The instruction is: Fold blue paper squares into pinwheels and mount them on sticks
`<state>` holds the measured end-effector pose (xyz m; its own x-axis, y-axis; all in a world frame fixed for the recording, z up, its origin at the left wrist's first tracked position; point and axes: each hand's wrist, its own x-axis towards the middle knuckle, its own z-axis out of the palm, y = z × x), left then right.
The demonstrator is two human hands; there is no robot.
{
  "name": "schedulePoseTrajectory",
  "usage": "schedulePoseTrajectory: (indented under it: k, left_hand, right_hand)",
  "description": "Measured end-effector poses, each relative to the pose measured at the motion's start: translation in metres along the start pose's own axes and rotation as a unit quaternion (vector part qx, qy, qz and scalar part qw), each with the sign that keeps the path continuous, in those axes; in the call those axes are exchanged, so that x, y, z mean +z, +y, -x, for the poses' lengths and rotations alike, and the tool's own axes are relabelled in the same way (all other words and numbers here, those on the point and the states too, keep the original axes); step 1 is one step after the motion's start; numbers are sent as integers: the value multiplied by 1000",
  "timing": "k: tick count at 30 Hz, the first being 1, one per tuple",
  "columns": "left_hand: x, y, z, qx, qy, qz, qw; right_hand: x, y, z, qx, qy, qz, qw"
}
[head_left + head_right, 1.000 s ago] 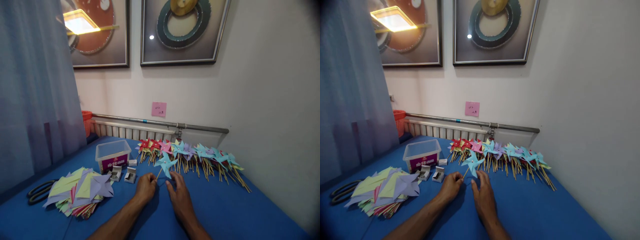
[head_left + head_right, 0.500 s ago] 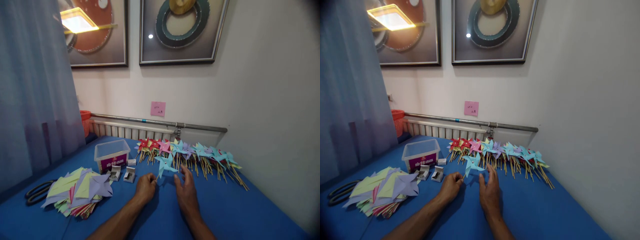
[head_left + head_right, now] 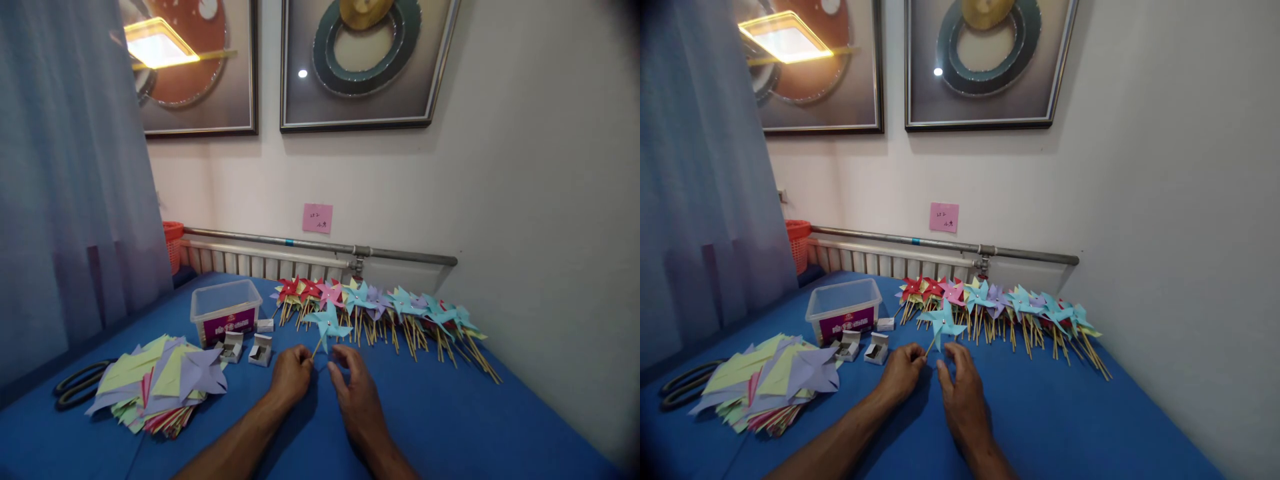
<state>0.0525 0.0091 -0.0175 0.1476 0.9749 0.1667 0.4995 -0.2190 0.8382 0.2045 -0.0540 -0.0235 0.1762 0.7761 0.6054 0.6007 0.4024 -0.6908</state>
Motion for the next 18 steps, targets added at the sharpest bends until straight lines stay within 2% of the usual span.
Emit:
schedulePoseTrajectory:
  k: [3,6,10,14,18]
  left_hand:
    - [1,0,1,-2,-7,0,1000]
    - [2,1,3,0,-16,-10,1000]
    - [3,2,5,7,-26,-9,1000]
    - [2,2,3,4,-12,-8,1000]
    - [0,2,1,0,0,-14,1000]
  right_hand:
    - [-6,10,-8,-2,91,35,995]
    - [-12,22,-14,-8,111,71,991]
    - [-14,29,-16,17,81,86,993]
    - [-7,22,-10,11,49,70,996]
    - [1,7,-1,-20,-45,31,998]
